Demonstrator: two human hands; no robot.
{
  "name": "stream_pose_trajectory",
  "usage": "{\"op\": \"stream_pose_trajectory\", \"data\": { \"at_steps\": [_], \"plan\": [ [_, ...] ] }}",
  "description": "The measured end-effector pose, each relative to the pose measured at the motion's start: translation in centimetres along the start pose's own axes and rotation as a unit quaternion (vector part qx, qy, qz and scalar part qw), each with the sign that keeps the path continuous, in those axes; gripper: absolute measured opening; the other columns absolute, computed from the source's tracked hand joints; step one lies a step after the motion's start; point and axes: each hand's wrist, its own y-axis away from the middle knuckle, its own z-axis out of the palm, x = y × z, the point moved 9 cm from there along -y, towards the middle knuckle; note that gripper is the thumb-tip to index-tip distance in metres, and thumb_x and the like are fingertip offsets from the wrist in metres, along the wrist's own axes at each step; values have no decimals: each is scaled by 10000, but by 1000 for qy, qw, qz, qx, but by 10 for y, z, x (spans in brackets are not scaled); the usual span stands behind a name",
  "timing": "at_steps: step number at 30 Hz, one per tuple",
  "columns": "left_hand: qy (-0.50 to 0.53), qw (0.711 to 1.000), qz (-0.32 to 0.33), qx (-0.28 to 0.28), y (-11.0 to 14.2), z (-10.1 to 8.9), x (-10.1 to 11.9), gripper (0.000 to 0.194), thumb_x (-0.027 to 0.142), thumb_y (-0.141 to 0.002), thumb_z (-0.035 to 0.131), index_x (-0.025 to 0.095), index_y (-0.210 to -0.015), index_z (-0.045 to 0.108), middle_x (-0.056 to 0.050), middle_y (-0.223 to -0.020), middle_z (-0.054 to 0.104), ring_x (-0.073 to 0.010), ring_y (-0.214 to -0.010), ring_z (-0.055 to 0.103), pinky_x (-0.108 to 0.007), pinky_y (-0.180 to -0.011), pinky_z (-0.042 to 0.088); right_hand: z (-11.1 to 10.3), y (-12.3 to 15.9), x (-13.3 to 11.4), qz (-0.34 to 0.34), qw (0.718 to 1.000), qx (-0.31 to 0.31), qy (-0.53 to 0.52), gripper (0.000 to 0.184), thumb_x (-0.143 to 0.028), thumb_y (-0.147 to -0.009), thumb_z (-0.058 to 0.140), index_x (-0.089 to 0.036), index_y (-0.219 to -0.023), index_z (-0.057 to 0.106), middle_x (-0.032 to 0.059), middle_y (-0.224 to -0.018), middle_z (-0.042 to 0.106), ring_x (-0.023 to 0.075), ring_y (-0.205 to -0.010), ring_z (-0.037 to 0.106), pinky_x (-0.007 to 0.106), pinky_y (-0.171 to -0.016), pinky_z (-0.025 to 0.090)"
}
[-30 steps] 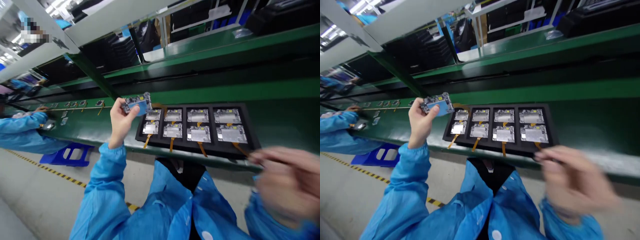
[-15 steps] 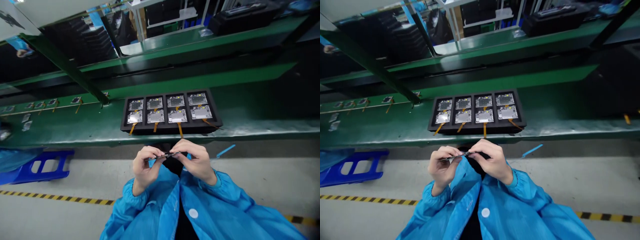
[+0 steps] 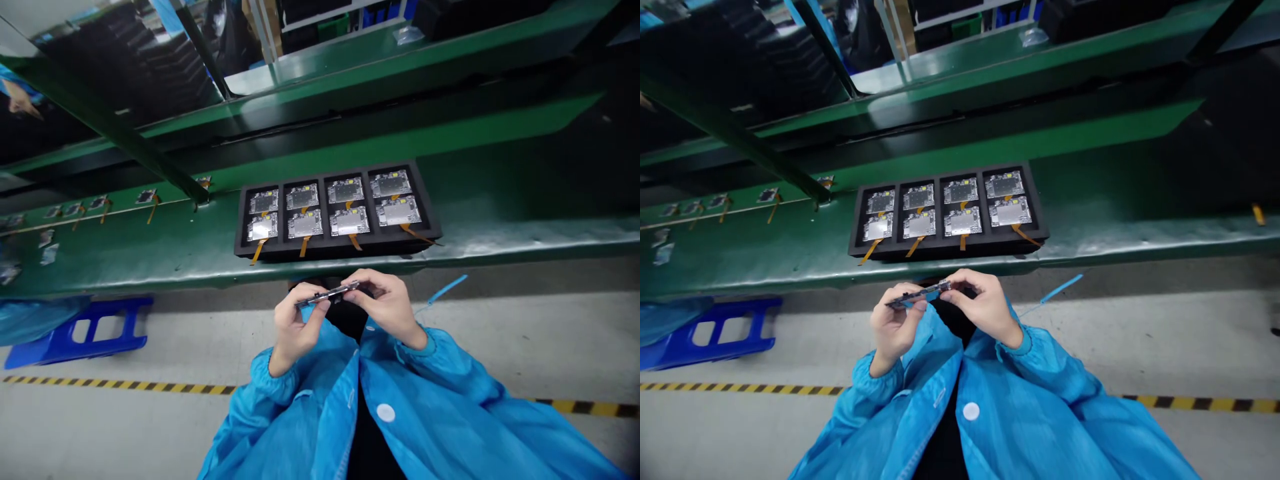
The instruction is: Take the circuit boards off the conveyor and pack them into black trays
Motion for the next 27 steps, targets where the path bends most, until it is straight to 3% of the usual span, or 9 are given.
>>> {"op": "stream_pose_trajectory", "data": {
  "at_steps": [4, 10, 12, 15, 17, 19, 21, 24, 27],
  "plan": [
    [-16, 999, -44, 16, 3, -6, -10, 172, 367, -1023, 732, 216, -951, 694, -55, -901, 766, -197, -819, 764, -325, -735, 630, 1, -4, 10, 23, 999, 13, -19, 337, -507, -854, 907, -228, -743, 754, 34, -745, 766, 190, -662, 709, 307, -612, 590],
    [-35, 984, -173, 2, 17, -11, -36, 284, 504, -1012, 717, 235, -928, 679, -51, -914, 753, -228, -857, 783, -365, -772, 649, 20, -11, 22, 60, 997, -44, -37, 440, -593, -847, 899, -230, -724, 682, 10, -688, 723, 175, -630, 697, 305, -617, 581],
    [-44, 977, -206, 26, 20, -27, -46, 328, 547, -993, 729, 232, -927, 669, -43, -868, 742, -219, -791, 774, -353, -724, 643, 25, -11, 22, 59, 995, -70, -33, 426, -618, -854, 886, -225, -853, 724, 26, -784, 763, 172, -664, 718, 298, -629, 592],
    [-73, 967, -199, 139, 12, -87, -58, 396, 602, -958, 753, 221, -1013, 660, -32, -866, 736, -182, -721, 737, -312, -663, 624, 12, -10, 5, 10, 997, -76, -5, 378, -577, -923, 838, -219, -1023, 768, 70, -918, 806, 184, -708, 744, 320, -643, 612],
    [-104, 954, -178, 218, 2, -141, -67, 464, 628, -918, 781, 213, -1085, 658, -51, -963, 749, -179, -779, 735, -291, -669, 616, -18, -11, -18, -64, 997, -25, 44, 239, -469, -968, 810, -232, -964, 786, 64, -886, 803, 196, -702, 742, 338, -617, 604],
    [-121, 939, -180, 266, -9, -194, -86, 510, 620, -858, 829, 199, -1092, 660, -69, -1028, 749, -180, -825, 728, -272, -676, 605, -70, -11, -43, -160, 976, 109, 100, 134, -368, -955, 813, -264, -875, 789, 20, -784, 767, 199, -635, 703, 344, -539, 545],
    [-120, 923, -223, 288, -19, -237, -117, 479, 550, -805, 874, 190, -1035, 659, -64, -999, 742, -162, -795, 705, -247, -671, 586, -129, -9, -50, -195, 932, 267, 149, 93, -360, -952, 797, -293, -888, 797, -2, -749, 727, 214, -599, 655, 375, -520, 490],
    [-117, 898, -323, 275, -33, -270, -169, 360, 361, -762, 876, 184, -963, 636, -36, -913, 722, -140, -746, 681, -226, -687, 573, -196, -29, -20, -94, 899, 346, 252, 183, -474, -949, 770, -294, -918, 774, 24, -798, 695, 256, -649, 643, 442, -589, 516],
    [-133, 880, -382, 248, -49, -279, -206, 298, 211, -742, 814, 179, -961, 614, -20, -891, 714, -140, -742, 683, -243, -740, 580, -232, -59, 31, 39, 907, 309, 283, 284, -564, -891, 810, -302, -943, 713, 35, -840, 681, 242, -684, 651, 416, -594, 520]
  ]
}}
